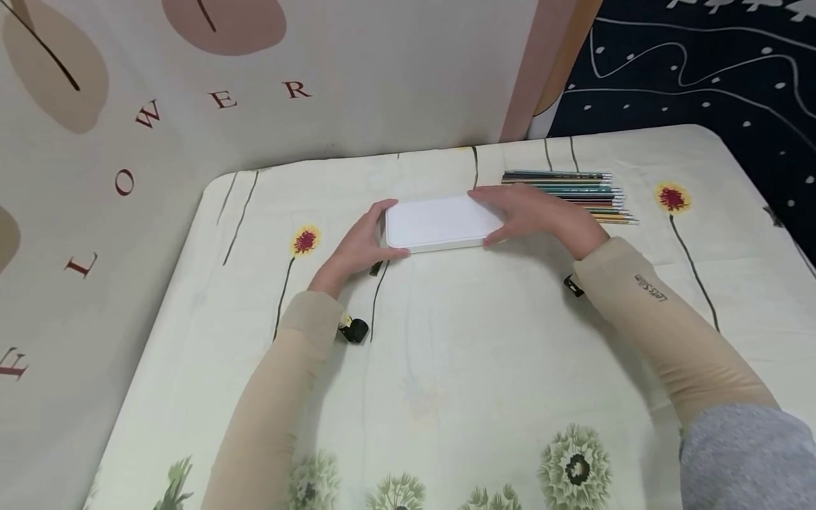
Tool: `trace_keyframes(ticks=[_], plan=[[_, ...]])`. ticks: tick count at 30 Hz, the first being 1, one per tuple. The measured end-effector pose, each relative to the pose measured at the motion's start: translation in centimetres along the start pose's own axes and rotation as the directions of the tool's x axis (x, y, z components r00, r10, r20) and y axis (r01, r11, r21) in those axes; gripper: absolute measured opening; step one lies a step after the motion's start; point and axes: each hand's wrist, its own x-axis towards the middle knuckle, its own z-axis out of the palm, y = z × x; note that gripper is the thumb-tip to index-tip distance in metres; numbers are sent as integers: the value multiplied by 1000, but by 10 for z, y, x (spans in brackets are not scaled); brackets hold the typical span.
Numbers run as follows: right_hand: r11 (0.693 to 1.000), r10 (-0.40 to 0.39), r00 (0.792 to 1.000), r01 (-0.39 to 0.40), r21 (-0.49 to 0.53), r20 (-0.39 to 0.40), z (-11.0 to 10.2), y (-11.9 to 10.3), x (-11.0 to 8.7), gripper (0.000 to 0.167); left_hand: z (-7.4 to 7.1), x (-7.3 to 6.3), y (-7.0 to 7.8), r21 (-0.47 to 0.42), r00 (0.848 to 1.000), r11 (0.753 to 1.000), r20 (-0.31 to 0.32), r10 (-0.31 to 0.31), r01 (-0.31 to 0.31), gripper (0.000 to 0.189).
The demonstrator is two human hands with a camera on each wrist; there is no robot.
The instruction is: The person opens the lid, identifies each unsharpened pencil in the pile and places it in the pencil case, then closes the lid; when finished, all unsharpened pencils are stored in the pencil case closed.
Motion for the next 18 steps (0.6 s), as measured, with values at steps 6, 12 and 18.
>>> trace_keyframes(ticks=[6, 12, 18], plan=[[1000, -9, 1000, 9, 15, -15, -1, 2, 1, 92, 1, 1, -1, 2, 1000, 1000, -7, -5, 5, 99], [1000, -7, 1000, 8, 28, -31, -1, 4, 1, 92, 0, 0, -1, 11, 1000, 1000, -9, -1, 1, 99], [1000, -1, 999, 2, 27, -34, -2, 6, 2, 92, 0, 1, -1, 13, 1000, 1000, -14, 12, -11, 99]])
